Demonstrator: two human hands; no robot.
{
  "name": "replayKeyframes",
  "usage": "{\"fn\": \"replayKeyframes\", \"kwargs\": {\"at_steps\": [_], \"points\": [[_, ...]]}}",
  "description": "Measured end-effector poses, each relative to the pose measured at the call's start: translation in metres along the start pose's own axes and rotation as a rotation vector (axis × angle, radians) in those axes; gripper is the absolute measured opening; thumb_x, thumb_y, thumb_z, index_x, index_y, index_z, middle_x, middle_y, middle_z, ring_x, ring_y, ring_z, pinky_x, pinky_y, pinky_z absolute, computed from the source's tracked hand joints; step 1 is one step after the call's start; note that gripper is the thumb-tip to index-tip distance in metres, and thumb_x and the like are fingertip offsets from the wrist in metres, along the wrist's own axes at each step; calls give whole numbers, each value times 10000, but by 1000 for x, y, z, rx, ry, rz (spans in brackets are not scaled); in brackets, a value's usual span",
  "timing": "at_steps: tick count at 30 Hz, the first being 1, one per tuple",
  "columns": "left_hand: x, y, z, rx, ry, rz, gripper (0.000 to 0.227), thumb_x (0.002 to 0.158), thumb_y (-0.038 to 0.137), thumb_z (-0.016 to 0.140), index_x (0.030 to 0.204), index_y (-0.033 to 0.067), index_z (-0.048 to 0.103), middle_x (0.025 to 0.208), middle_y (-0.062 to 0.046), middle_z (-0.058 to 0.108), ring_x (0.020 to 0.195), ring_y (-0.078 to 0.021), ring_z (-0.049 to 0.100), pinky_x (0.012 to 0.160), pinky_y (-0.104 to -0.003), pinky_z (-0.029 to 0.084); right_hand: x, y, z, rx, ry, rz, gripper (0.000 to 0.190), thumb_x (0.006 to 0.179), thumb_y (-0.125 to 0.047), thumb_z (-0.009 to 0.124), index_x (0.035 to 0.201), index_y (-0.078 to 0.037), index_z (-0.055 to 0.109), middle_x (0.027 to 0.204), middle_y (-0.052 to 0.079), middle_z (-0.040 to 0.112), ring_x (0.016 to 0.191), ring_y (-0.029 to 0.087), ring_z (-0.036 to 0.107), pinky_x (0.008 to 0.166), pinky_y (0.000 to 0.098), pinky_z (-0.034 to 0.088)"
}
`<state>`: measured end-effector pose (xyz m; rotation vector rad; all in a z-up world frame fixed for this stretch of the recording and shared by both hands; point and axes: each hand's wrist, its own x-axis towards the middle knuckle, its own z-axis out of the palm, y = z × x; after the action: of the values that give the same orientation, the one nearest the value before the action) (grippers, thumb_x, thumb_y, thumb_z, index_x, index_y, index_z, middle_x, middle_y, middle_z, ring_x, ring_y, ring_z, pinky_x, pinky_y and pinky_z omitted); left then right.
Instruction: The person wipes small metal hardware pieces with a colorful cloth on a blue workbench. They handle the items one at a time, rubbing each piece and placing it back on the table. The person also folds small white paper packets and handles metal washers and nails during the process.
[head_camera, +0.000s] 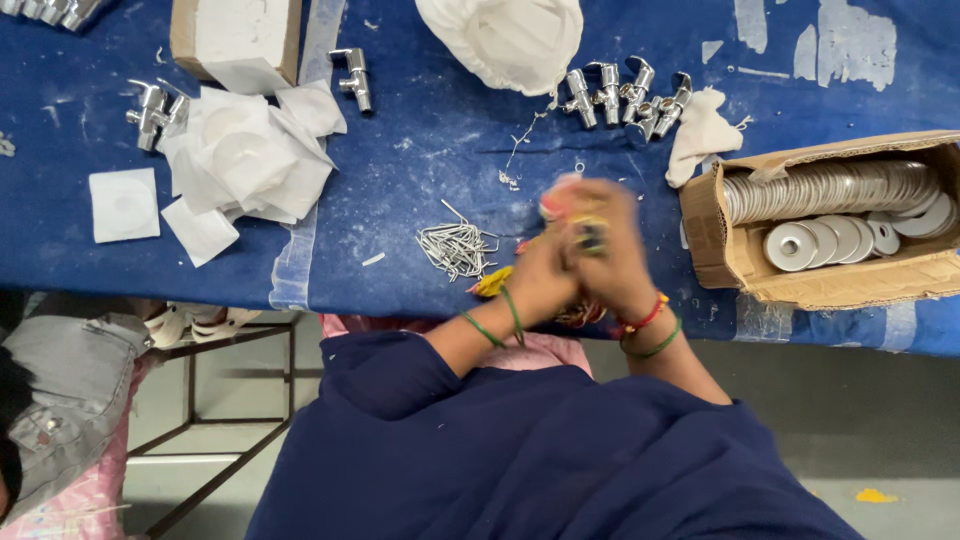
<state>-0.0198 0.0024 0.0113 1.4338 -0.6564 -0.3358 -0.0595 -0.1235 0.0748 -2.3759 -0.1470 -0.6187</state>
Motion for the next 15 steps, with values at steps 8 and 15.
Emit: {"fn": "replayKeyframes", "kwargs": {"at_steps": [8,15], "points": [[-8,-2,-2,487,-431,-273,294,765,294,732,979,92,737,1014,-143,759,954,-323,721,828,-428,558,24,-4,-8,318,-367,125,391,985,-326,541,1318,-168,673,1471,142,581,1461,350,432,1217,527,217],[-16,-41,12,156,-288,339,622,986,242,668,1515,-11,460,1523,-244,506,1402,-422,501,1151,-528,403,11,-34,-2,139,-470,-109,389,1027,-382,503,1271,-190,736,1503,95,581,1483,343,446,1269,583,163]]}}
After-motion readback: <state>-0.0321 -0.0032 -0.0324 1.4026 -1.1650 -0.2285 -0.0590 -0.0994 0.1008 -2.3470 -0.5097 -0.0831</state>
